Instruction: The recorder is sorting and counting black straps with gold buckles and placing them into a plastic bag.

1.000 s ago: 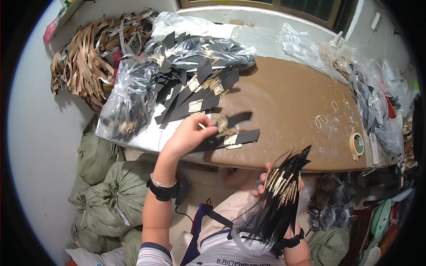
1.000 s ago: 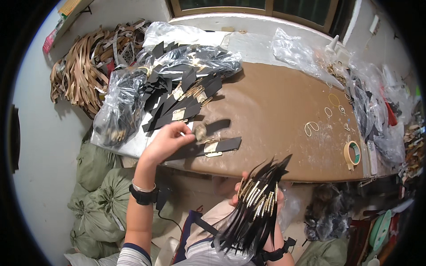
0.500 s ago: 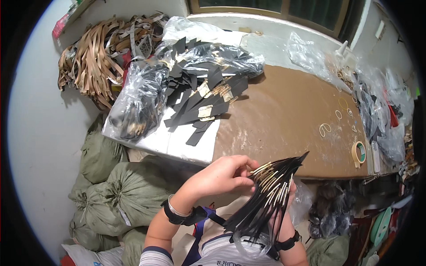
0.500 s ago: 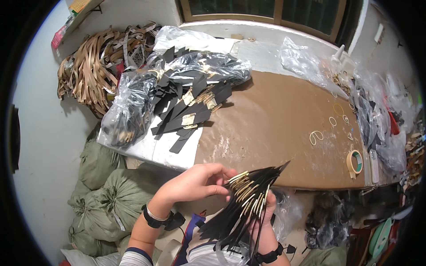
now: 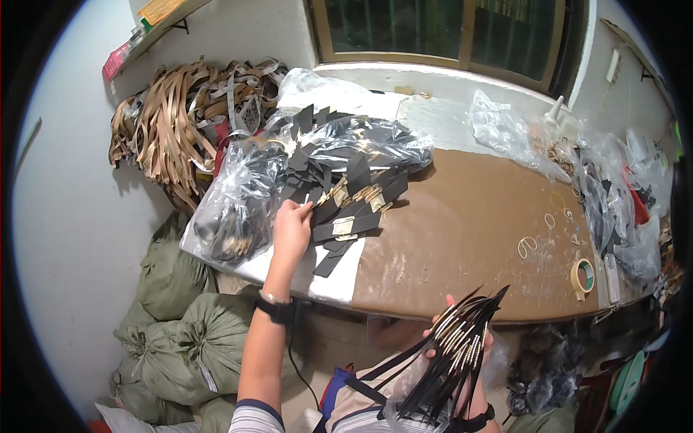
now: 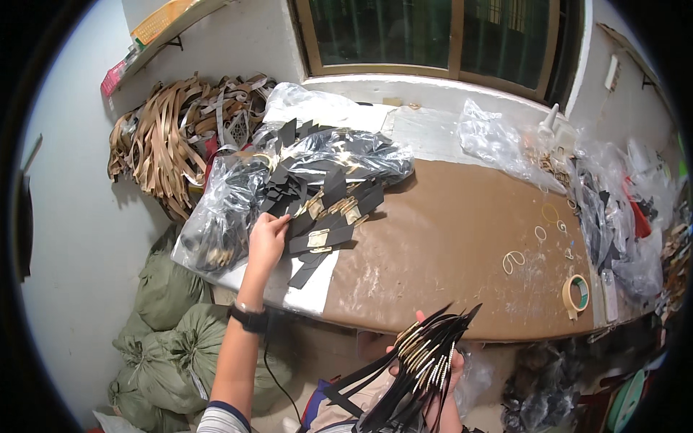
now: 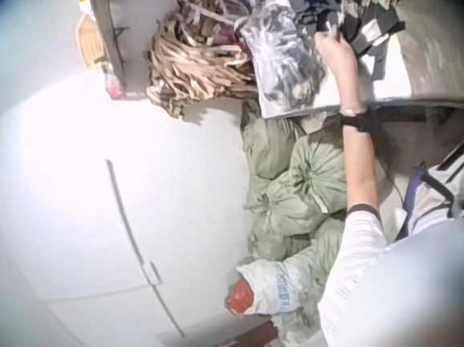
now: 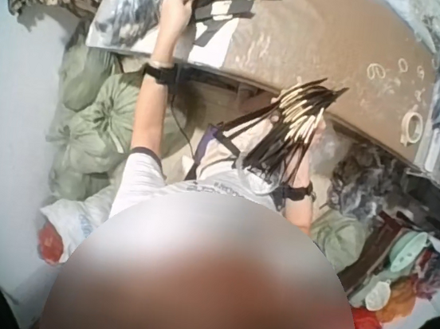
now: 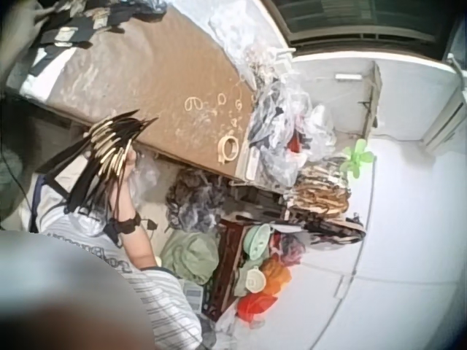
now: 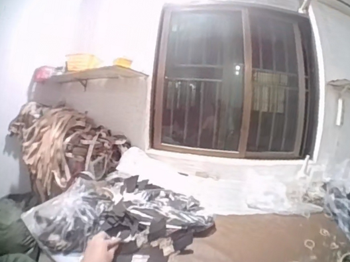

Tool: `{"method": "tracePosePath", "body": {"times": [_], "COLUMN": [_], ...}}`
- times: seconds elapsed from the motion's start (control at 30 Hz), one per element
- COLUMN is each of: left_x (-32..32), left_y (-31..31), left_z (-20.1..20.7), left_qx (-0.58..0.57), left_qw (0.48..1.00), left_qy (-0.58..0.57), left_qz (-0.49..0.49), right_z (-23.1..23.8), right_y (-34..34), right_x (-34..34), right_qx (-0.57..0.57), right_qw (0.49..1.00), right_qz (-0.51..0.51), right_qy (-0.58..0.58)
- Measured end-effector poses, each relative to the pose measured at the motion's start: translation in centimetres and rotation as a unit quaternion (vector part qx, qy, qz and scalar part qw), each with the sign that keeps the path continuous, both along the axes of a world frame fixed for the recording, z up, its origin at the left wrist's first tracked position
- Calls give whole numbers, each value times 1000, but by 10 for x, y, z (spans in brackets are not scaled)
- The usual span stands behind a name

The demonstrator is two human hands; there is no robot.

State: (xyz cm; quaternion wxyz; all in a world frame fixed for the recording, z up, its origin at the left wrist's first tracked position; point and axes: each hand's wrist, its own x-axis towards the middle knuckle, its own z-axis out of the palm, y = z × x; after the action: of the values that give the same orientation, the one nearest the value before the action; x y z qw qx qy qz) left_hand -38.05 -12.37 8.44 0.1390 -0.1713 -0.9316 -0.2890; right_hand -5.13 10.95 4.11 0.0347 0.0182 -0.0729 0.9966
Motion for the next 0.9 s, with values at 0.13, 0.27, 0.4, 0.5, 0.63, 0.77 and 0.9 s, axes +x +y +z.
{"method": "tracePosePath", "body": {"times": [0.13,0.27,0.4,0.5,0.63,0.77,0.9], "left_x": [33,47,46,32,23,35,36], "left_y": [-1,-7,-15,7,3,1,25], "left_z": [9,7,6,20,20,26,41], "left_qx": [2,-89,-27,43,4,-8,199], "left_qw": [990,976,978,988,983,979,976], "left_qy": [139,154,48,-76,-116,-98,87], "left_qz": [-15,-123,-202,-128,-141,-179,-13], "right_z": [-3,-6,-4,-2,-1,1,5], "right_y": [-1,-5,-10,-7,-13,-12,-14], "right_x": [-1,-3,-3,-1,-3,-1,-4], "right_qx": [-35,-57,-12,-68,-82,-57,-37], "right_qw": [999,998,999,997,996,998,998], "right_qz": [15,28,33,30,44,35,45], "right_qy": [8,1,-6,-1,-12,-5,-33]}}
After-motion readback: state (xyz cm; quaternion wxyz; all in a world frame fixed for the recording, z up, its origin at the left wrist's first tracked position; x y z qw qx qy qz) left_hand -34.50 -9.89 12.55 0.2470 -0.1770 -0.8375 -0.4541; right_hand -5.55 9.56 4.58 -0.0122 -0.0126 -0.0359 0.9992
